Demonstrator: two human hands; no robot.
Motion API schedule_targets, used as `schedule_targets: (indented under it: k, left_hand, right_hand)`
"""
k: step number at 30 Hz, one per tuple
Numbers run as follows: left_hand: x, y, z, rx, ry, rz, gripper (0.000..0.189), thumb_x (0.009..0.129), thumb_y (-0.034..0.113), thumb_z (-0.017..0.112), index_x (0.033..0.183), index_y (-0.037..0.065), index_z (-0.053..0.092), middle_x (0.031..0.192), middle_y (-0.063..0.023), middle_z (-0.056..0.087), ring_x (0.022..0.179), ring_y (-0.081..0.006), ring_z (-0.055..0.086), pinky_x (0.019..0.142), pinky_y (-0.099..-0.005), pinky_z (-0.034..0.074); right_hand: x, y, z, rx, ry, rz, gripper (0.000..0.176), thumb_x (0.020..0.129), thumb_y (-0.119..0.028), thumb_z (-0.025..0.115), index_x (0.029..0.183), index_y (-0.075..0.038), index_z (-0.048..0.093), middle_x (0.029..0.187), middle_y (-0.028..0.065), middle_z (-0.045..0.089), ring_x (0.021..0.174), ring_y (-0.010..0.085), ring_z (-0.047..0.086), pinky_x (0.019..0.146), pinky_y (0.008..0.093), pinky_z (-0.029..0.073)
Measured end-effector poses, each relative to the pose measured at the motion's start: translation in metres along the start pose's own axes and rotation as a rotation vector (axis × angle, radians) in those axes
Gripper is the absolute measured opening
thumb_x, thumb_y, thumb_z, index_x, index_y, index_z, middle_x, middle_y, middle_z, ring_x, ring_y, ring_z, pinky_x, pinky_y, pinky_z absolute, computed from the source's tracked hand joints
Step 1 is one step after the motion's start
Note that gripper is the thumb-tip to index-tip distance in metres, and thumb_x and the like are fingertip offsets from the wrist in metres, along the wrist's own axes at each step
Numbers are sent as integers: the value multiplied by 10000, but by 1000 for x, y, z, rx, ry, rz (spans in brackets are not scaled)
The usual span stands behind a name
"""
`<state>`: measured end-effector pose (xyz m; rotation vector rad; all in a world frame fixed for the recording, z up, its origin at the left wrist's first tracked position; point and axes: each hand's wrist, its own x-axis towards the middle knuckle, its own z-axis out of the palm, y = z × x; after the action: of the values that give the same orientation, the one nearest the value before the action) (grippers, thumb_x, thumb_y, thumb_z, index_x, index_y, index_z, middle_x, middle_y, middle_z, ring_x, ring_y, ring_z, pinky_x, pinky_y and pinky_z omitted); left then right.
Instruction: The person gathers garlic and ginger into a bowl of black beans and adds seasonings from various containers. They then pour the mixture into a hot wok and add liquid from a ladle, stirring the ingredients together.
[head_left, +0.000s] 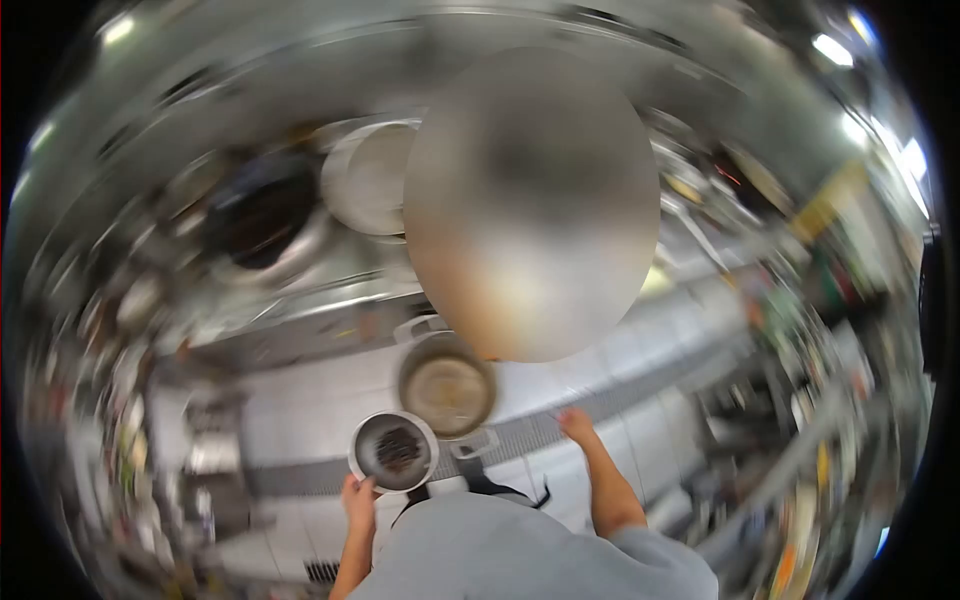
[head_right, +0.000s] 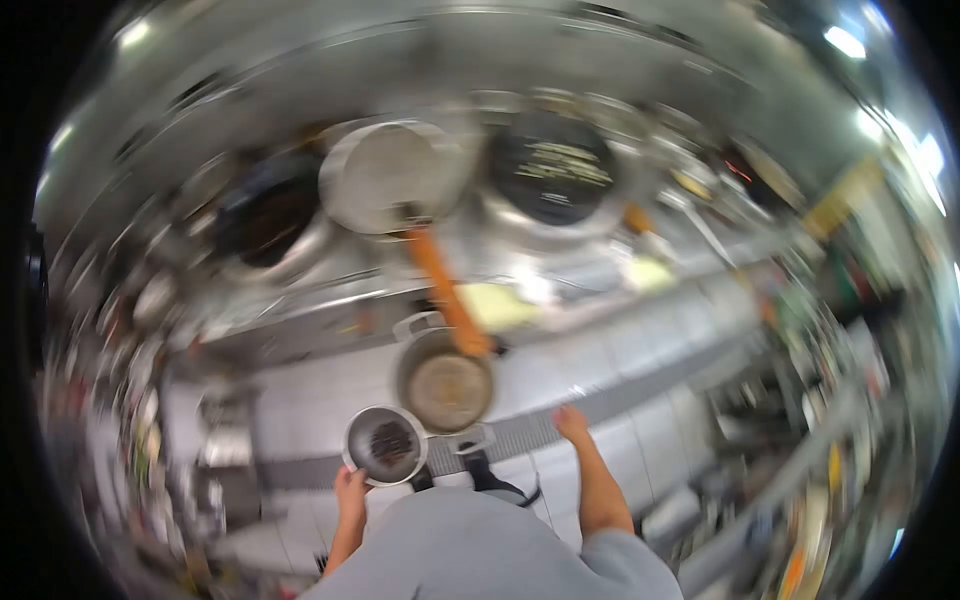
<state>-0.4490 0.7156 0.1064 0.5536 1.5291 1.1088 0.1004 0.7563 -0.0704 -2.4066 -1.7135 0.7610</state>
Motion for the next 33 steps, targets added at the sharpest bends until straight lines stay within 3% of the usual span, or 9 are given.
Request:
schedule_targets:
  k: [1, 3, 4, 7, 8, 11, 17, 25, 33]
  left_hand:
    - [11, 3, 4, 40, -52, 22, 134, 869, 59, 573, 998, 24, 569, 934, -94, 618, 723, -167, 615, 628, -308, 562]
    - [34, -6, 6, 92, -204, 22, 104, 868, 48, 566, 970, 24, 560, 909, -89, 613, 707, -161, 610, 602, -297, 548]
    - [39, -3, 7, 110, -239, 35, 90, 868, 43, 562, 956, 24, 556, 897, -87, 611, 699, -158, 608, 588, -292, 541]
    - [54, 12, 46, 261, -389, 59, 71, 866, 39, 566, 932, 21, 549, 877, -84, 608, 697, -151, 604, 592, -297, 545]
    - [55, 14, 61, 281, -403, 68, 88, 857, 45, 574, 938, 18, 553, 846, -77, 608, 677, -145, 594, 580, -294, 529]
    - [53, 14, 117, 277, -554, 5, 63, 845, 84, 601, 868, 33, 572, 757, -42, 591, 643, -122, 562, 541, -269, 456]
    - [71, -4, 257, 57, -529, -179, 93, 920, 90, 554, 857, 71, 489, 849, -44, 534, 763, -151, 581, 690, -332, 574]
    - [175, 31, 389, -356, -187, 127, 80, 949, 82, 523, 936, 53, 450, 928, -82, 544, 835, -199, 611, 802, -376, 580]
    - [227, 34, 402, -214, -55, 46, 216, 973, 211, 557, 1006, 73, 394, 970, -116, 524, 838, -270, 640, 718, -391, 585]
  right_hand:
    - [-15, 6, -15, 18, 113, -223, 335, 717, -151, 676, 1048, -99, 674, 1093, 143, 671, 1041, 331, 611, 924, 416, 496]
    - [-65, -42, -74, 189, 117, -65, 472, 708, -36, 614, 1179, -68, 631, 1190, 194, 621, 1197, 379, 508, 1003, 417, 446]
    - [-95, -76, -111, 215, 129, -30, 470, 737, -56, 633, 1207, -68, 618, 1166, 193, 634, 1153, 364, 554, 993, 413, 459]
    - [-110, -86, -89, 674, 93, 31, 438, 802, -110, 664, 1236, -81, 609, 1136, 138, 653, 1081, 279, 611, 952, 360, 488]
    - [-116, -96, -85, 862, -25, 60, 397, 897, -188, 656, 1269, -77, 574, 1118, 76, 639, 975, 169, 627, 809, 319, 532]
    - [-138, -169, -121, 1180, -299, 203, 460, 951, -248, 609, 1365, -84, 495, 1161, 50, 600, 908, 135, 607, 724, 311, 534]
    - [-81, -107, -111, 1045, 129, 23, 455, 946, -210, 604, 1369, -86, 491, 1134, 83, 597, 799, 131, 607, 627, 260, 517]
    - [-50, 46, -126, 765, 44, 173, 377, 926, -133, 609, 1296, -86, 552, 1015, 89, 634, 788, 150, 643, 611, 279, 538]
    - [-18, 53, -144, 788, -86, 196, 354, 930, -116, 593, 1279, -73, 559, 1002, 84, 638, 794, 143, 639, 607, 276, 531]
